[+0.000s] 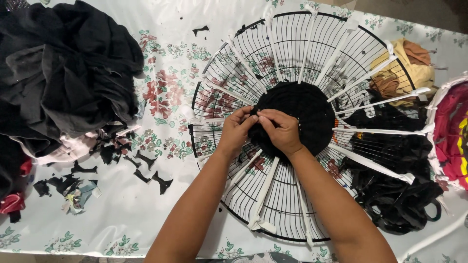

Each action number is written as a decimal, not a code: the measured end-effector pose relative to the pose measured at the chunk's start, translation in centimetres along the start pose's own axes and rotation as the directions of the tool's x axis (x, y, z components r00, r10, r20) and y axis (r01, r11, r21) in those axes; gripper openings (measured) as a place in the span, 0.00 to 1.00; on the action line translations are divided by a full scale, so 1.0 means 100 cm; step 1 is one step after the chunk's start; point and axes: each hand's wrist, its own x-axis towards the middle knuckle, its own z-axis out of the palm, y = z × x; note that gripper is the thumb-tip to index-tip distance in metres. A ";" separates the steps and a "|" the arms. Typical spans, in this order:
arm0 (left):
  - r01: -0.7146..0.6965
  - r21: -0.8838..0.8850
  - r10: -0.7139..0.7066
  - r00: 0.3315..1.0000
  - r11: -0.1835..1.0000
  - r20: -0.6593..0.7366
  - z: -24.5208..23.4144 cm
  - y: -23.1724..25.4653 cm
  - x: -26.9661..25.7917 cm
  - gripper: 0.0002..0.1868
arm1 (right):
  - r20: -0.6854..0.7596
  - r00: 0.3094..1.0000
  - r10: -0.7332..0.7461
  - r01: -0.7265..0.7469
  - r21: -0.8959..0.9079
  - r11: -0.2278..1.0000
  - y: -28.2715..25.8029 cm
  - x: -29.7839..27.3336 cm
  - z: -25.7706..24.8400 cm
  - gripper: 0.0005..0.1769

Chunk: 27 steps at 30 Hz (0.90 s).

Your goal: The recorder is weaving a rug by tying strips of black fabric to a circular fan guard frame.

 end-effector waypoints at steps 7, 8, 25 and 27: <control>-0.019 -0.007 0.019 1.000 1.000 0.022 -0.002 -0.001 0.000 0.13 | 0.115 0.913 0.393 -0.409 0.296 0.863 0.025 0.005 -0.004 0.06; -0.029 0.002 0.028 0.998 1.000 0.053 -0.001 -0.001 0.001 0.13 | 0.173 0.904 0.392 -0.427 0.438 0.791 0.024 0.008 -0.006 0.10; -0.336 0.752 0.373 0.919 0.568 0.129 0.043 0.041 -0.032 0.18 | -0.205 0.969 0.134 -0.154 -0.084 0.985 0.022 0.002 0.013 0.05; -0.107 0.769 0.166 0.986 0.630 0.002 0.048 0.043 -0.033 0.23 | -0.116 0.969 0.218 -0.193 0.194 0.962 0.023 -0.001 0.009 0.06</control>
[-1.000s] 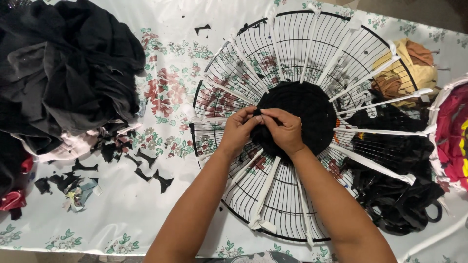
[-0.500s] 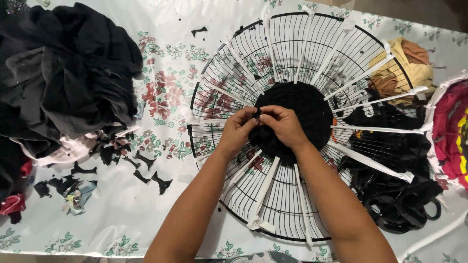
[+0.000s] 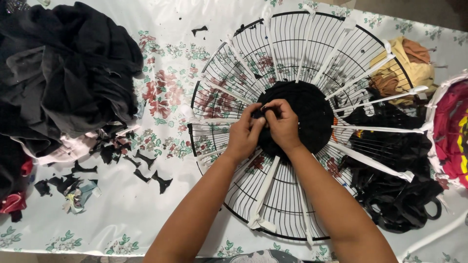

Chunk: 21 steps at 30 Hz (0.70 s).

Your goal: The recorder is weaving a rug by tying strips of black fabric to a circular fan guard frame.

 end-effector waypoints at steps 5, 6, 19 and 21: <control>-0.053 -0.426 0.024 0.997 0.903 -0.074 0.008 -0.039 0.016 0.15 | 0.099 0.981 0.164 -0.172 0.070 0.983 0.003 0.004 -0.009 0.07; -0.083 -0.447 0.060 0.996 0.891 -0.064 0.008 -0.045 0.017 0.14 | 0.154 0.986 0.064 -0.076 0.070 0.995 0.004 0.004 -0.012 0.08; 0.246 -0.646 -0.183 0.969 0.723 0.165 -0.002 -0.033 0.020 0.11 | 0.348 0.933 0.097 -0.056 -0.126 0.991 -0.035 0.025 -0.036 0.05; 0.275 -0.645 -0.206 0.961 0.713 0.182 -0.004 -0.026 0.019 0.09 | 0.379 0.910 0.171 -0.085 -0.233 0.969 -0.041 0.029 -0.040 0.07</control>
